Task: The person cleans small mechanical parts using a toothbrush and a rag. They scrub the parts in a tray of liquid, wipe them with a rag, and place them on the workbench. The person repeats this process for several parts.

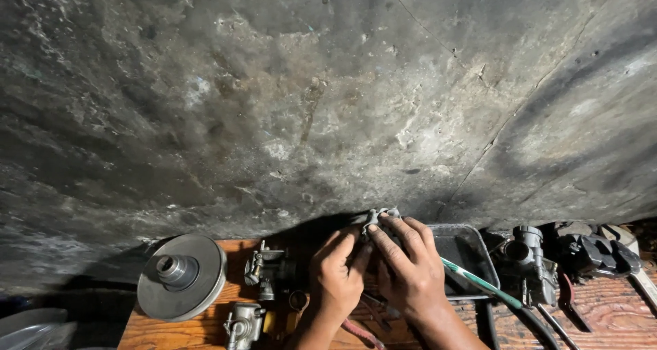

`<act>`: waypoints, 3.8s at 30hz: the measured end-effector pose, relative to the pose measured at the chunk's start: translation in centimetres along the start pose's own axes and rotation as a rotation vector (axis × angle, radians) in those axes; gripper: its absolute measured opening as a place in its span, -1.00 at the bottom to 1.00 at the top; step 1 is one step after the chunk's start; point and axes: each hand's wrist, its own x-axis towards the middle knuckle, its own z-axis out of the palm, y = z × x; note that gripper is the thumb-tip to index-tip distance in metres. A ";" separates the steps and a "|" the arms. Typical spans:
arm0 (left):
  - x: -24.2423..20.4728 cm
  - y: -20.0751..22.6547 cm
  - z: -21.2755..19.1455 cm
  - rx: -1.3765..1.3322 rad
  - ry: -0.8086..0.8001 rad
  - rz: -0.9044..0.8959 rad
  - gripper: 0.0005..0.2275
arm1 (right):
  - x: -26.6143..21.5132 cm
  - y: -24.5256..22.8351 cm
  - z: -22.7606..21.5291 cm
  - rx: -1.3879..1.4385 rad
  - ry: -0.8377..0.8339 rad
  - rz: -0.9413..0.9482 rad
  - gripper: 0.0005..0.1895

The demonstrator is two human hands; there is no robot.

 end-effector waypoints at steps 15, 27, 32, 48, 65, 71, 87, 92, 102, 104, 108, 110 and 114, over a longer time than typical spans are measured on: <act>0.1 0.4 -0.4 0.070 0.001 -0.032 -0.69 | 0.1 -1.0 0.0 0.326 -0.034 0.237 -0.72; -1.4 -2.4 0.8 -0.270 0.128 -0.338 -0.72 | 1.4 -0.8 -0.8 0.352 0.082 0.314 -0.73; -1.2 -2.4 0.3 -0.296 0.144 -0.364 -0.76 | 0.5 -1.3 0.1 0.443 -0.098 0.295 -0.68; -1.4 -2.9 0.7 -0.541 0.281 -0.513 -0.73 | 0.7 -0.9 0.1 0.450 -0.033 0.235 -0.76; -0.9 -2.3 -0.1 -0.540 0.370 -0.608 -0.74 | 1.0 -1.1 0.1 0.436 -0.018 0.226 -0.78; -0.7 -2.5 -0.5 -0.506 0.372 -0.612 -0.76 | 0.7 -1.0 0.2 0.447 -0.130 0.191 -0.75; -0.2 0.8 -5.6 -0.045 0.406 -0.226 -0.77 | -1.0 0.3 1.9 -0.026 -0.639 0.102 -0.55; -0.4 1.1 -8.3 -0.017 0.368 -0.219 -0.78 | -1.3 0.0 1.9 -0.126 -0.687 0.091 -0.54; -2.5 0.7 -11.3 0.058 0.195 -0.357 -0.78 | -0.4 0.3 0.0 0.027 -0.301 0.050 -0.65; -3.0 1.1 -12.4 0.146 0.149 -0.345 -0.76 | -0.5 0.4 -0.1 0.076 -0.310 0.049 -0.64; -4.2 1.6 -13.9 0.210 0.034 -0.227 -0.75 | -0.5 0.0 -0.1 0.133 -0.306 0.039 -0.65; -4.4 1.1 -14.3 0.298 0.042 -0.126 -0.78 | -0.6 -0.2 0.2 0.135 -0.306 0.041 -0.67; -5.0 0.2 -14.5 0.416 0.039 0.029 -0.80 | -0.6 -0.3 0.5 0.127 -0.301 0.042 -0.72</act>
